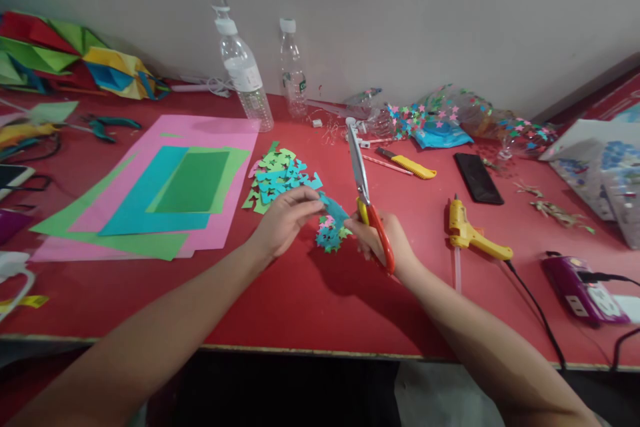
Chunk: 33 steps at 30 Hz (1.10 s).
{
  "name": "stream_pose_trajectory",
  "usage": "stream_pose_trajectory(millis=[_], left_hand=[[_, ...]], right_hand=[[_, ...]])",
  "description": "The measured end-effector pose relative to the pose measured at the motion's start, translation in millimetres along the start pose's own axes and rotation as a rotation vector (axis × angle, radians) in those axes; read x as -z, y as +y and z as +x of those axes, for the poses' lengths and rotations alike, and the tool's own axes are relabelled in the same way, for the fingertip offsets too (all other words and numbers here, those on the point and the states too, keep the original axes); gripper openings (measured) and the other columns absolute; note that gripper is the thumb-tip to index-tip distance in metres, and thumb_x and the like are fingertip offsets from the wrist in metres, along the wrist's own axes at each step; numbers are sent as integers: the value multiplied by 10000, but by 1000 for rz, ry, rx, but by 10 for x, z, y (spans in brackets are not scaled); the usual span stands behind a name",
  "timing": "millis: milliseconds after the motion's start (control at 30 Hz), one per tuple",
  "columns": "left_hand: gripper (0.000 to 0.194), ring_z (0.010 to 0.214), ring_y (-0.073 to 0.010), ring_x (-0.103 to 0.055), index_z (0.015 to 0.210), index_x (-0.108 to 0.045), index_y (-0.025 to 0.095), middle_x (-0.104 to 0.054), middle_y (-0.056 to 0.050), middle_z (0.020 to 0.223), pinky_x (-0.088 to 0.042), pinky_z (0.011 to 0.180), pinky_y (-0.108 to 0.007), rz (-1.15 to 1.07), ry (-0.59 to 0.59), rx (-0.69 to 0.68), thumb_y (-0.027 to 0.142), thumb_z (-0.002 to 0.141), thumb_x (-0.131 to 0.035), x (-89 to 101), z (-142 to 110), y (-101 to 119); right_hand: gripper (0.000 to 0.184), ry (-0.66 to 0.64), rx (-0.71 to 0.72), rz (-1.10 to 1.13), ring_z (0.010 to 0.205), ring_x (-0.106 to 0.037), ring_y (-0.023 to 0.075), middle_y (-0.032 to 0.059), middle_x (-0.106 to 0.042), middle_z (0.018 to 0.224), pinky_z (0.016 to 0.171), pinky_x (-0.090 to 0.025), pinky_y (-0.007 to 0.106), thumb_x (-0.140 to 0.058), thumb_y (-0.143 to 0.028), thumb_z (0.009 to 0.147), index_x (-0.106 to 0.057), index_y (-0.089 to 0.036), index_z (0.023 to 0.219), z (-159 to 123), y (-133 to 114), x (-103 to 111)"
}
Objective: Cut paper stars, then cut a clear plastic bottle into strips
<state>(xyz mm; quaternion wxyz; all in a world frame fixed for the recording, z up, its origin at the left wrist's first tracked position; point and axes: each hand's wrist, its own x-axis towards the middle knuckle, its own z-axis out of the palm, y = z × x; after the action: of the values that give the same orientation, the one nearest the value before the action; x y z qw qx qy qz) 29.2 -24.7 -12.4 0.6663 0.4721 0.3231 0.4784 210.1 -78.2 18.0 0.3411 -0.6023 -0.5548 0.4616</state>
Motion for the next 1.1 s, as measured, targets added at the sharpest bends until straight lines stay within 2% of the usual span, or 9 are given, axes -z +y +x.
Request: stream_pose_trajectory(millis=[100,267,400,600,700,767,833,933,1100], left_hand=[[130,699,-116,-556,667,-612,198,-586,22,684,-461,732,-279,109,-16,-33,271,747,-685,14,-5,10],[110,821,-160,-557,644,-569,203,-620,-15,827,-415,771,-303,517,155,-243,197,753,-574,292,156,129],[266,737,-177,-497,550,-516,202,-521,-14,680,-381,747,-317,838,192,-260,218,816,-517,523,289,107],[177,731,-163,-484,594,-552,198,-527,-5,749,-405,798,-320,903,360,-308,167,663,-712,538,299,89],[138,652,-137,-525,720,-617,203,-612,-10,739,-430,685,-288,660,126,-202,317,789,-655,377,204,134],[291,564,-129,-556,727,-633,192,-651,-30,685,-440,580,-275,454,-184,8,450,852,-584,233,114,134],[325,577,-145,-626,732,-646,174,-678,-54,666,-487,583,-278,294,-324,165,484,828,-623,93,26,99],[329,595,-158,-676,770,-658,155,-695,-62,660,-525,577,-273,171,-375,245,481,787,-688,-40,-56,13],[233,533,-134,-670,736,-635,152,-699,-41,650,-514,512,-241,86,-259,219,370,784,-699,-21,-44,-19]], right_hand=[[255,49,-6,44,396,-472,127,-71,-415,365,522,-456,274,-613,-344,788,-466,-230,614,2,10,-9],[252,52,26,123,379,-420,117,-75,-402,391,503,-446,283,-603,-354,803,-449,-236,642,47,100,6],[308,36,23,105,385,-427,114,-69,-404,393,496,-432,276,-609,-363,798,-413,-238,596,61,126,8],[315,12,18,86,398,-451,122,-66,-407,376,497,-419,275,-606,-367,792,-423,-238,571,27,53,-1],[327,-2,21,115,382,-439,112,-70,-402,381,496,-419,273,-600,-358,794,-409,-238,558,25,50,-11],[336,-11,23,137,373,-432,109,-71,-397,377,493,-422,271,-599,-365,796,-402,-238,555,27,63,-22],[337,-19,22,144,372,-432,111,-72,-404,373,493,-425,269,-604,-386,801,-410,-238,568,27,76,-32],[335,-30,16,105,380,-449,118,-67,-428,374,487,-418,264,-617,-430,804,-442,-234,596,19,77,-44],[391,-26,-13,-22,380,-441,119,-66,-414,375,453,-374,249,-631,-536,788,-473,-223,614,-12,35,-28]])
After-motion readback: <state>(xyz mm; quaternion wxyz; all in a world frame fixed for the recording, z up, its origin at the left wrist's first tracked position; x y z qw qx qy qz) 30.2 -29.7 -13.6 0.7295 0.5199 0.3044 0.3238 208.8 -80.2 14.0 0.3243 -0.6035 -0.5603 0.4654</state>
